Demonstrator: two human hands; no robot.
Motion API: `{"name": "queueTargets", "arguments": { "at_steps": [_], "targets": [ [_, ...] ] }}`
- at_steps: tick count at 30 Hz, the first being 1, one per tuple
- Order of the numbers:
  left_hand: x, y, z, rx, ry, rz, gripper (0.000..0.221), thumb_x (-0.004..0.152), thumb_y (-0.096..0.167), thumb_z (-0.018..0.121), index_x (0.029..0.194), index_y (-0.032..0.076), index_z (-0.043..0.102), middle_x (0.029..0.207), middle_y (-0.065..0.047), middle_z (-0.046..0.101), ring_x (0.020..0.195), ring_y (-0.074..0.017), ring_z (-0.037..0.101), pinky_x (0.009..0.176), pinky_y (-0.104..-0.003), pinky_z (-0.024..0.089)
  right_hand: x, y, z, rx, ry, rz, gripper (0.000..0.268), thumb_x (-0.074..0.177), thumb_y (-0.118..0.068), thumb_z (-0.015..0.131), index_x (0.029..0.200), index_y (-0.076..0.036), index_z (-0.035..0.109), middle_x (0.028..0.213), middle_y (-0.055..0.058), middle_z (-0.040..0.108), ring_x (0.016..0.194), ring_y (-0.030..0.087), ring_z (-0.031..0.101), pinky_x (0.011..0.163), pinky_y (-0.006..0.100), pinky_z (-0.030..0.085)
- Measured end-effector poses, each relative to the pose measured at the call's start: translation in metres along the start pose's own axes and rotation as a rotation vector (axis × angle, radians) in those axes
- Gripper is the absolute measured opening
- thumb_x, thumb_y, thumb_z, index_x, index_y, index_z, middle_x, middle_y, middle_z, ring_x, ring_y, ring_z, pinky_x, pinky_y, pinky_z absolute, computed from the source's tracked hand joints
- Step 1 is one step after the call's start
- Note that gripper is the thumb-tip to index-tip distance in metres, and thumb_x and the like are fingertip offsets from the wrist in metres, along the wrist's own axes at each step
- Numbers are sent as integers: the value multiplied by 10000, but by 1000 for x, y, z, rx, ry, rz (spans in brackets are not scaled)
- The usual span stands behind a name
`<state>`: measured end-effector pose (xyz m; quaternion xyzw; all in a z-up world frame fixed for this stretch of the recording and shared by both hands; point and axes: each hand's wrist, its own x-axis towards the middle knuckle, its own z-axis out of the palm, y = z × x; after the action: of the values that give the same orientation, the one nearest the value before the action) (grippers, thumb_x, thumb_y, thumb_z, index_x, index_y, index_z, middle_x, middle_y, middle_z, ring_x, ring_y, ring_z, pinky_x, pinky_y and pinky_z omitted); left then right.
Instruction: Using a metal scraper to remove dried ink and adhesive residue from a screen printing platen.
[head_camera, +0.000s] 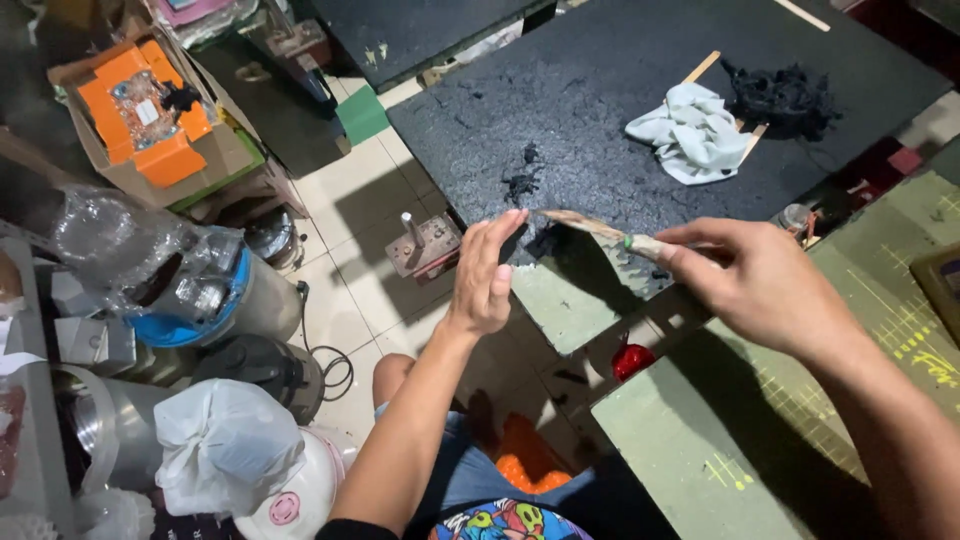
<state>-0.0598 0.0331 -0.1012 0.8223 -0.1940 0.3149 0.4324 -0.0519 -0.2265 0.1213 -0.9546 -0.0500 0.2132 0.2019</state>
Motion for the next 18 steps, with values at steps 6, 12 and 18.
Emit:
{"name": "queueTargets", "arguments": {
  "at_steps": [6, 12, 18],
  "targets": [
    [2, 5, -11, -11, -73, -48, 694, 1111, 534, 121, 1587, 62, 300, 1515, -133, 582, 1399, -289, 562, 1212, -501, 300, -35, -14, -13, -266, 96, 38, 356, 983, -485, 535, 1287, -362, 674, 929, -15, 819, 702, 162, 724, 652, 326, 584],
    [1, 3, -6, 22, -55, -25, 715, 1118, 555, 113, 1585, 46, 299, 1500, -120, 596, 1350, -288, 582, 1209, -501, 321, -39, -11, 18, -719, 31, -71, 376, 991, -591, 391, 1308, -465, 548, 1008, -113, 774, 733, 125, 805, 599, 317, 721],
    [0, -3, -1, -2, -10, -2, 666, 1126, 503, 160, 1573, 39, 328, 1465, -128, 621, 1305, -280, 615, 1178, -487, 344, -28, -45, 14, -812, -135, -59, 298, 1071, -531, 342, 1034, -340, 568, 769, -97, 700, 653, 77, 699, 611, 272, 657]
  ]
}}
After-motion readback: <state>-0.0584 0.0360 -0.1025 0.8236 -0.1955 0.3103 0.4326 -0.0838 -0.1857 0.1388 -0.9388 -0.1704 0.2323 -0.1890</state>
